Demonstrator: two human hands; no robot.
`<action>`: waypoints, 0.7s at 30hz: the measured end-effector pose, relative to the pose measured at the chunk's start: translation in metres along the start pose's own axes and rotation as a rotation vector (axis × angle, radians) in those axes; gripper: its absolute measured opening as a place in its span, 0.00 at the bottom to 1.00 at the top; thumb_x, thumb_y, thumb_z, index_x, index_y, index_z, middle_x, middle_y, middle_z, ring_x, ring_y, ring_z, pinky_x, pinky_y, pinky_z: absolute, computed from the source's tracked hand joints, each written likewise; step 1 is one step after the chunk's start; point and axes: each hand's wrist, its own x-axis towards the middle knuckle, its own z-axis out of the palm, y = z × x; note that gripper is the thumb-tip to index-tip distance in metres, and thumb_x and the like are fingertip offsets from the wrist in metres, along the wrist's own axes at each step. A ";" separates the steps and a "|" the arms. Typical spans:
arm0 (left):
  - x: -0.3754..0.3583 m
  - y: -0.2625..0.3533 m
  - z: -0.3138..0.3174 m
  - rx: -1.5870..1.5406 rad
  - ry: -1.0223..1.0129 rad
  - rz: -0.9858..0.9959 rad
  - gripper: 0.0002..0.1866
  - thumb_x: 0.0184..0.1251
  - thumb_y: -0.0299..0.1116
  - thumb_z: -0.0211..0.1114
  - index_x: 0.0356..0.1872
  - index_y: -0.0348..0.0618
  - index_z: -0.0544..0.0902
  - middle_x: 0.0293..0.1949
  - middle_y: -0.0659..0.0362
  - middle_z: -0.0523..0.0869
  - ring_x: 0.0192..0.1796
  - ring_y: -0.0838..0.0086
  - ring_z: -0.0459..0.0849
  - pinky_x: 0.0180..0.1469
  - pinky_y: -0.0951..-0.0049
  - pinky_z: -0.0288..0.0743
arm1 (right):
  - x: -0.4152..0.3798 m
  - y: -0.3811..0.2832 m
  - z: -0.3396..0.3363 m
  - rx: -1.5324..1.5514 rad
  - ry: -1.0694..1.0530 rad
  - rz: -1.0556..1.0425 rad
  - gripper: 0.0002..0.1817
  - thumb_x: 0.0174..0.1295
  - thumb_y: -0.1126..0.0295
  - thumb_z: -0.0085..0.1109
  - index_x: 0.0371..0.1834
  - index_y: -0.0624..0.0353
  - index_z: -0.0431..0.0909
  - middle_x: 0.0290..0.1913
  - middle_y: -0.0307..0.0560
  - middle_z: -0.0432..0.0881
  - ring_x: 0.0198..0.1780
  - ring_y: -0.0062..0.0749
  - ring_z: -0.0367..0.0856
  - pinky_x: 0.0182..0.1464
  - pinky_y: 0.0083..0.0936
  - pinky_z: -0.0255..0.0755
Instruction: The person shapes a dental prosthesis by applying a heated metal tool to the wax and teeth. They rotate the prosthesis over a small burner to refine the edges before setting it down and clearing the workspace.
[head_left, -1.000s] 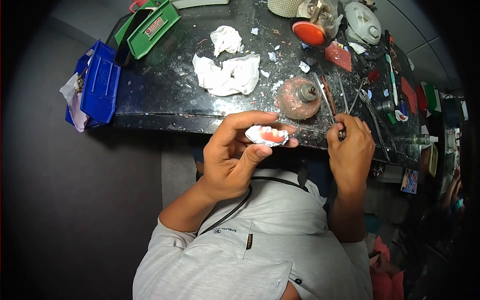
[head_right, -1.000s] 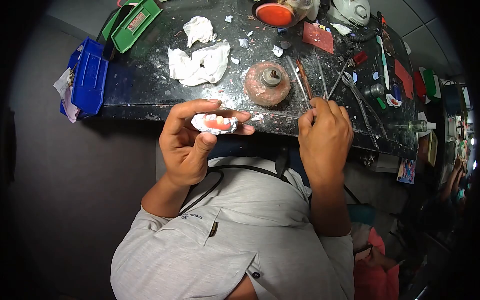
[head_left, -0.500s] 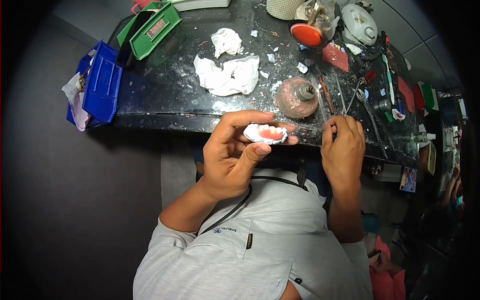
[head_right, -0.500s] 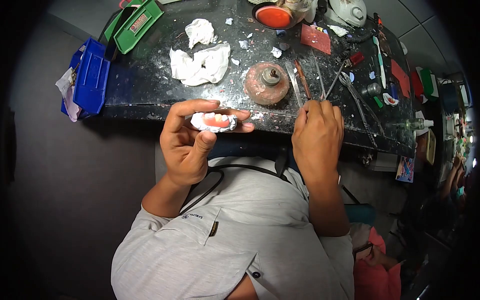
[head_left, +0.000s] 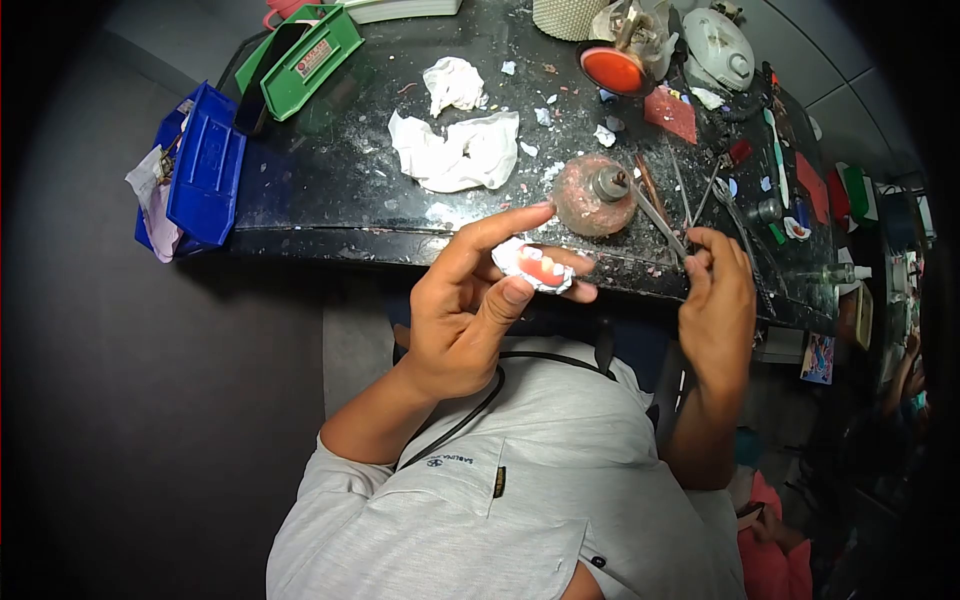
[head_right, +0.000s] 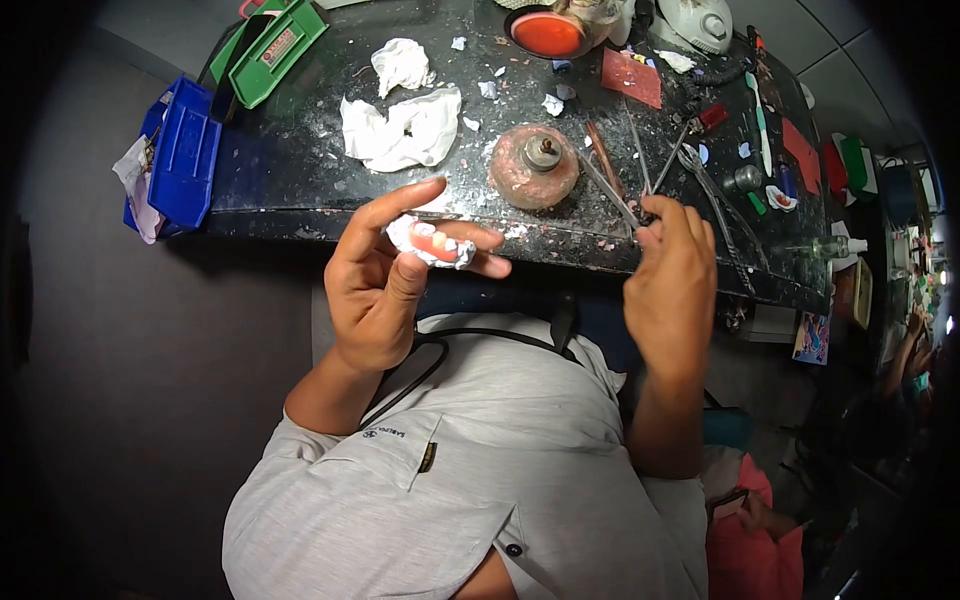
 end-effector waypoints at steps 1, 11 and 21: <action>0.000 0.003 -0.002 -0.043 -0.012 -0.048 0.25 0.81 0.35 0.52 0.68 0.27 0.64 0.44 0.36 0.86 0.43 0.56 0.90 0.50 0.60 0.84 | 0.000 0.005 -0.005 0.038 -0.034 0.030 0.08 0.66 0.81 0.54 0.45 0.62 0.79 0.38 0.54 0.77 0.44 0.52 0.77 0.50 0.42 0.70; -0.005 0.008 0.007 -0.234 0.008 -0.260 0.28 0.81 0.41 0.52 0.70 0.31 0.60 0.36 0.48 0.82 0.30 0.78 0.76 0.33 0.81 0.70 | 0.001 0.058 -0.028 0.948 -0.022 0.207 0.06 0.76 0.74 0.49 0.48 0.64 0.74 0.40 0.45 0.82 0.38 0.20 0.77 0.47 0.21 0.74; -0.004 0.022 0.001 -0.322 -0.127 -0.496 0.21 0.83 0.39 0.49 0.67 0.36 0.65 0.39 0.59 0.80 0.39 0.83 0.74 0.44 0.81 0.70 | -0.014 -0.029 -0.003 1.463 -0.068 -0.119 0.08 0.67 0.80 0.62 0.44 0.70 0.73 0.43 0.62 0.84 0.45 0.42 0.88 0.51 0.35 0.86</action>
